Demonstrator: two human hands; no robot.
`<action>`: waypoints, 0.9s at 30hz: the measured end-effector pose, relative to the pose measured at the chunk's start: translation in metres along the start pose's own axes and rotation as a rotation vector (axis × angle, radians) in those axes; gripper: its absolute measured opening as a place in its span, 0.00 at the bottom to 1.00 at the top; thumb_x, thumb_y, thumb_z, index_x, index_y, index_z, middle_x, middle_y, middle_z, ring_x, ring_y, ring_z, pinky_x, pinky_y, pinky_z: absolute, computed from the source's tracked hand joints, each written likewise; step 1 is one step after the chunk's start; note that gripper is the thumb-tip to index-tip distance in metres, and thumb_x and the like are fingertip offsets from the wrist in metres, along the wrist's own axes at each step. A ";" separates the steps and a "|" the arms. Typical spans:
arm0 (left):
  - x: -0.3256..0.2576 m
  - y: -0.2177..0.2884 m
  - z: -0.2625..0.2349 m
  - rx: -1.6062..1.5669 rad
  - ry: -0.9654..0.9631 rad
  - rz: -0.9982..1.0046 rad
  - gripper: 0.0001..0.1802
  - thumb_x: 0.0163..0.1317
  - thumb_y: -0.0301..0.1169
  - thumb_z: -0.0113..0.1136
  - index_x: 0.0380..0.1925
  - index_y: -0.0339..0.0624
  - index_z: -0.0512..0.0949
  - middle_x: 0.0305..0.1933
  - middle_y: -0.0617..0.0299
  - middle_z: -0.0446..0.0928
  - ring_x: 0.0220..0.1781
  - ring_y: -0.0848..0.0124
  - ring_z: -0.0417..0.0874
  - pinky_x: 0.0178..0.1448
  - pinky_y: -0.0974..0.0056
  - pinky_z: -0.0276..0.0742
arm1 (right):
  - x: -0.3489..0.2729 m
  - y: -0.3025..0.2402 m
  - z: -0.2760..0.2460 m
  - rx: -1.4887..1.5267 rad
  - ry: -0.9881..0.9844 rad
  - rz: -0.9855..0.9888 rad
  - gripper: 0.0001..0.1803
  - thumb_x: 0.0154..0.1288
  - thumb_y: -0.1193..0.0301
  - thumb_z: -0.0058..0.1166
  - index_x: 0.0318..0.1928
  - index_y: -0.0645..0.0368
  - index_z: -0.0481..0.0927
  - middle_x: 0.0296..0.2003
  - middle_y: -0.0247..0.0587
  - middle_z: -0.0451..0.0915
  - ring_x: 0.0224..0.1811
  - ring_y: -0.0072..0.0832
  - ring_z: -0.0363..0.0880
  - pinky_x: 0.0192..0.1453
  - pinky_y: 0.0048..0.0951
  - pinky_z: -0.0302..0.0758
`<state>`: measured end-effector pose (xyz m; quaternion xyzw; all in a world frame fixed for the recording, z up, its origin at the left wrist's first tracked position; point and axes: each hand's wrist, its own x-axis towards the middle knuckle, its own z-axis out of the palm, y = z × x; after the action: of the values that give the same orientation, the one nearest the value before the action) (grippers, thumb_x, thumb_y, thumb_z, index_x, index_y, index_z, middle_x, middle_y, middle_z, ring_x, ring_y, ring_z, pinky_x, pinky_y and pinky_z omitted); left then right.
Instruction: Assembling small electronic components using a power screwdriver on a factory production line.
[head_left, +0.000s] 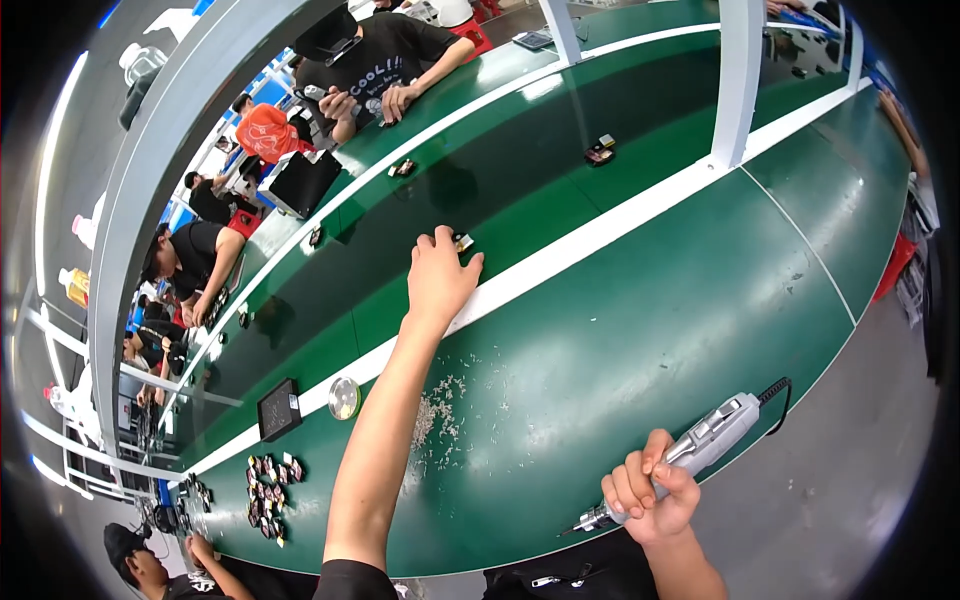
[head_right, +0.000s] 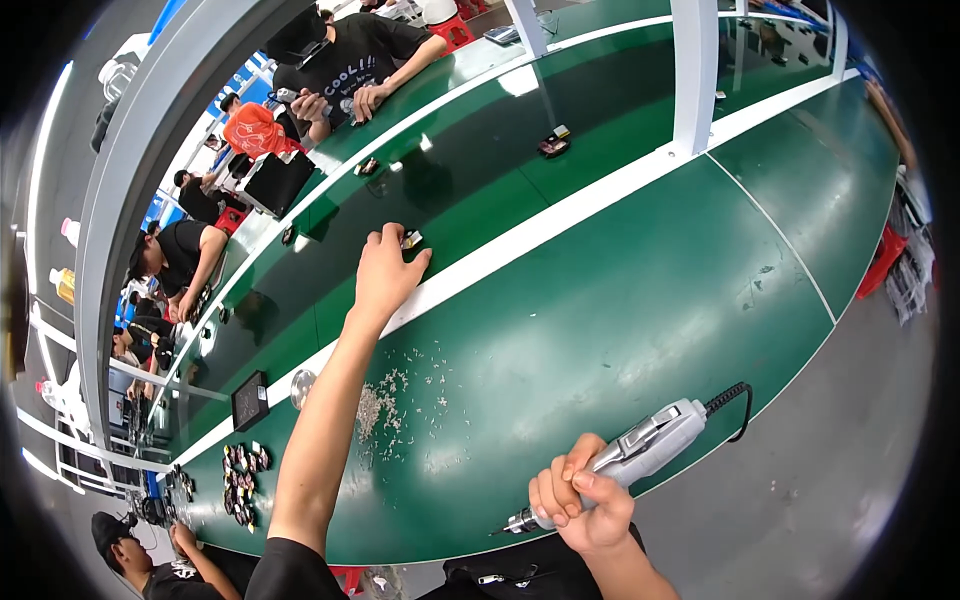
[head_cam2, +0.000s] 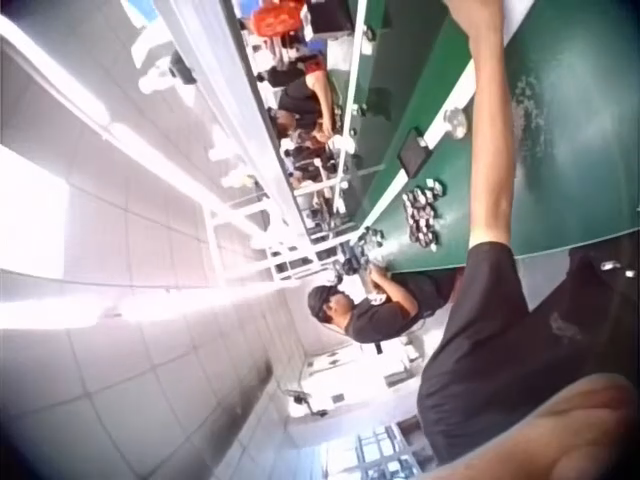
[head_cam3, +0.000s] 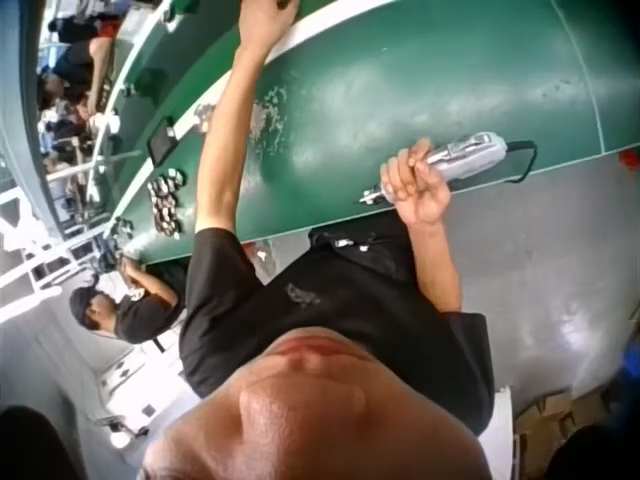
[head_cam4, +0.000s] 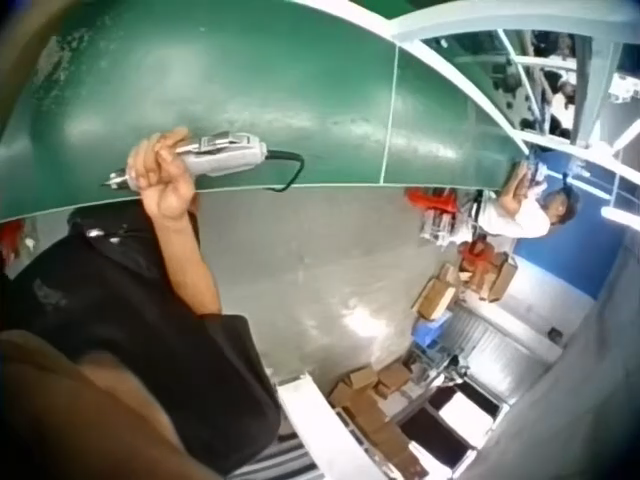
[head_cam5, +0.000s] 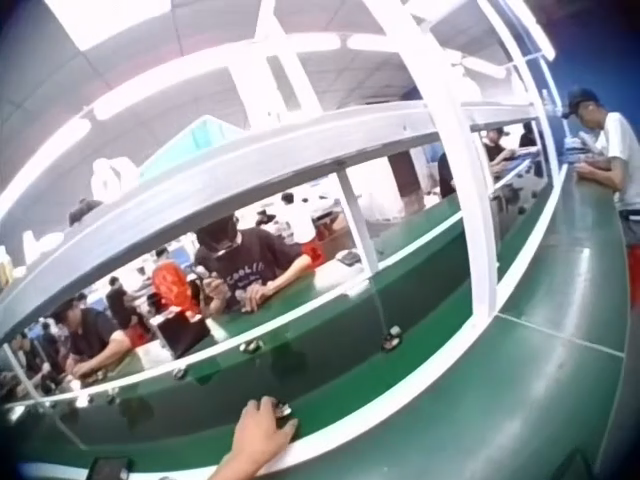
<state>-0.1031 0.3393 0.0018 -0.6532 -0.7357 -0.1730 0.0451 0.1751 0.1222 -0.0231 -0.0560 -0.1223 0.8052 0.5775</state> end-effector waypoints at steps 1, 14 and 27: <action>0.003 -0.002 0.003 0.021 0.033 0.028 0.24 0.55 0.36 0.64 0.49 0.37 0.71 0.45 0.43 0.74 0.47 0.48 0.77 0.53 0.52 0.74 | 0.001 0.000 0.001 0.011 -0.001 0.018 0.04 0.62 0.71 0.46 0.35 0.57 0.70 0.13 0.33 0.63 0.13 0.24 0.62 0.28 0.30 0.65; -0.056 0.029 -0.031 -0.434 -0.129 0.356 0.26 0.54 0.15 0.58 0.55 0.35 0.71 0.51 0.54 0.71 0.41 0.65 0.76 0.48 0.65 0.74 | -0.013 -0.006 -0.003 0.047 -0.008 0.060 0.04 0.64 0.70 0.47 0.34 0.56 0.69 0.13 0.31 0.63 0.15 0.23 0.64 0.30 0.29 0.67; -0.230 0.094 -0.066 -0.527 -0.383 0.703 0.30 0.40 0.14 0.61 0.50 0.25 0.74 0.57 0.45 0.73 0.47 0.52 0.76 0.48 0.55 0.77 | -0.056 -0.011 -0.006 0.078 -0.042 0.080 0.04 0.66 0.68 0.44 0.35 0.54 0.68 0.13 0.29 0.64 0.13 0.21 0.64 0.28 0.28 0.67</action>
<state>0.0108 0.1090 0.0147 -0.8718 -0.3964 -0.2044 -0.2024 0.2045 0.0738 -0.0288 -0.0210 -0.1005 0.8329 0.5437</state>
